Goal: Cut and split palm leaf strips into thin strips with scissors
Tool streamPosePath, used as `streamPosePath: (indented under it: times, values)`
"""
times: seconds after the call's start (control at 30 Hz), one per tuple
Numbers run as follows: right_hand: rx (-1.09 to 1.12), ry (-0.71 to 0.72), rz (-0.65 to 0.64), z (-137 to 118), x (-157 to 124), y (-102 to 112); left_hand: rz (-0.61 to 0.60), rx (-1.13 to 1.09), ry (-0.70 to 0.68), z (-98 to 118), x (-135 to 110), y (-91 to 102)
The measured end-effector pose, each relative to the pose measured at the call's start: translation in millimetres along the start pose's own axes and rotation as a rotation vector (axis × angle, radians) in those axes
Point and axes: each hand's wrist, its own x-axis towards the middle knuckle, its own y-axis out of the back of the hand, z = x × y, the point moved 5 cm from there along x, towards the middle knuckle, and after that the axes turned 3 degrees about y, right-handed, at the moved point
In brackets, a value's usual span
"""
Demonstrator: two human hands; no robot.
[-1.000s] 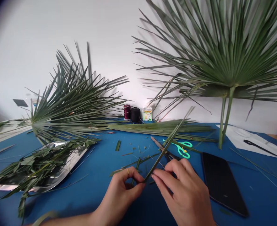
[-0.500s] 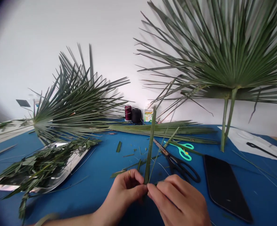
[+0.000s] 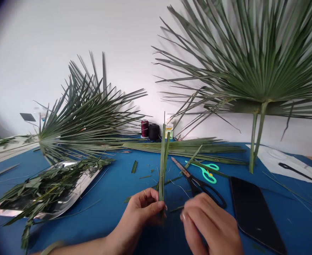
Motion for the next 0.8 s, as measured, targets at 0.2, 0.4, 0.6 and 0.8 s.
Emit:
streamPosePath:
  times: [0.2, 0.4, 0.6, 0.8]
  values:
    - [0.081, -0.347, -0.182, 29.3, 5.9, -22.1, 0.038, 0.089, 0.005, -1.9, -1.9, -2.3]
    - [0.354, -0.529, -0.293, 23.3, 4.5, -31.3, -0.017, 0.239, 0.045, -9.5, -2.3, -9.1]
    - [0.511, -0.712, -0.162, 45.2, 2.3, -23.5, -0.151, 0.197, 0.121, -22.4, -0.7, -11.8]
    - [0.639, -0.700, -0.206, 34.8, 1.4, -28.9, -0.217, 0.030, 0.247, -26.4, -0.1, -16.0]
